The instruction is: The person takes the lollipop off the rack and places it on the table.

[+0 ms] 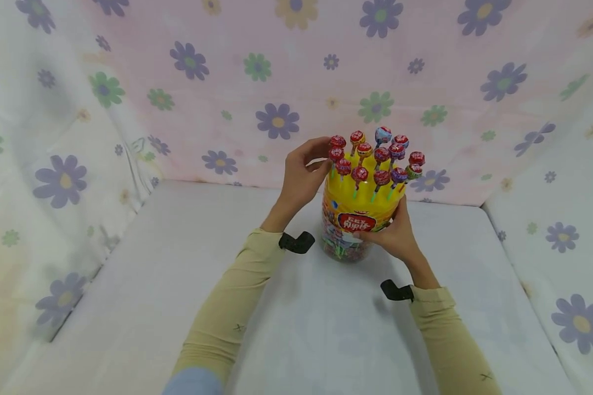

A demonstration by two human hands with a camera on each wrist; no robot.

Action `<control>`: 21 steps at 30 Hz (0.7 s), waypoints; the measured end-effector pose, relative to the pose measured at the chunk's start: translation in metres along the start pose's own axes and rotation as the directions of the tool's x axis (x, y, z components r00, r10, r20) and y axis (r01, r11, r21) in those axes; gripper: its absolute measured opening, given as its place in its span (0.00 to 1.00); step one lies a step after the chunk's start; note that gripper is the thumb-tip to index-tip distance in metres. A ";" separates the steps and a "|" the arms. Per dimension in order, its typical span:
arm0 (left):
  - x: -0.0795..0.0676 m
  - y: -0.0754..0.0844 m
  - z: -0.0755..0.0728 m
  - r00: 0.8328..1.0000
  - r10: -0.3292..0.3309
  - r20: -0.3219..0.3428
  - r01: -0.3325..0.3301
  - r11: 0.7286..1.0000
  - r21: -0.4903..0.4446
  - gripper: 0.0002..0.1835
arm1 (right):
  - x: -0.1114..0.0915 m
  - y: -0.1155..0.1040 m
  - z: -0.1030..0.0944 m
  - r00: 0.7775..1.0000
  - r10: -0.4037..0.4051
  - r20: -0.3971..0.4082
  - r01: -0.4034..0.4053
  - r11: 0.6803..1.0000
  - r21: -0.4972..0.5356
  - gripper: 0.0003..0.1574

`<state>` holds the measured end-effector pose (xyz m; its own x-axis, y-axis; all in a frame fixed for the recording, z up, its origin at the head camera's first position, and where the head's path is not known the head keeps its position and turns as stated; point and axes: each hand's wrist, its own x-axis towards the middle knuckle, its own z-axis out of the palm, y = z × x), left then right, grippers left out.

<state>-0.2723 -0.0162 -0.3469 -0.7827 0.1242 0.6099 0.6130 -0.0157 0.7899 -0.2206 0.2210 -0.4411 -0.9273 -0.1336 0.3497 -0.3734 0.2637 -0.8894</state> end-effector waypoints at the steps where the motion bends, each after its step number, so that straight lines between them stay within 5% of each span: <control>1: 0.001 0.000 0.001 1.000 0.005 -0.005 -0.005 1.000 0.002 0.19 | 0.000 -0.001 0.000 1.000 0.005 -0.002 -0.005 1.000 0.000 0.66; 21: 0.002 -0.010 0.011 0.989 0.077 -0.125 -0.077 0.997 0.006 0.18 | -0.001 0.001 0.001 1.000 0.022 -0.014 -0.021 1.000 0.011 0.66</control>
<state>-0.2787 -0.0051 -0.3544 -0.7402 -0.0020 0.6724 0.6723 -0.0192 0.7400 -0.2196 0.2206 -0.4429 -0.9354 -0.1145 0.3344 -0.3531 0.2558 -0.8999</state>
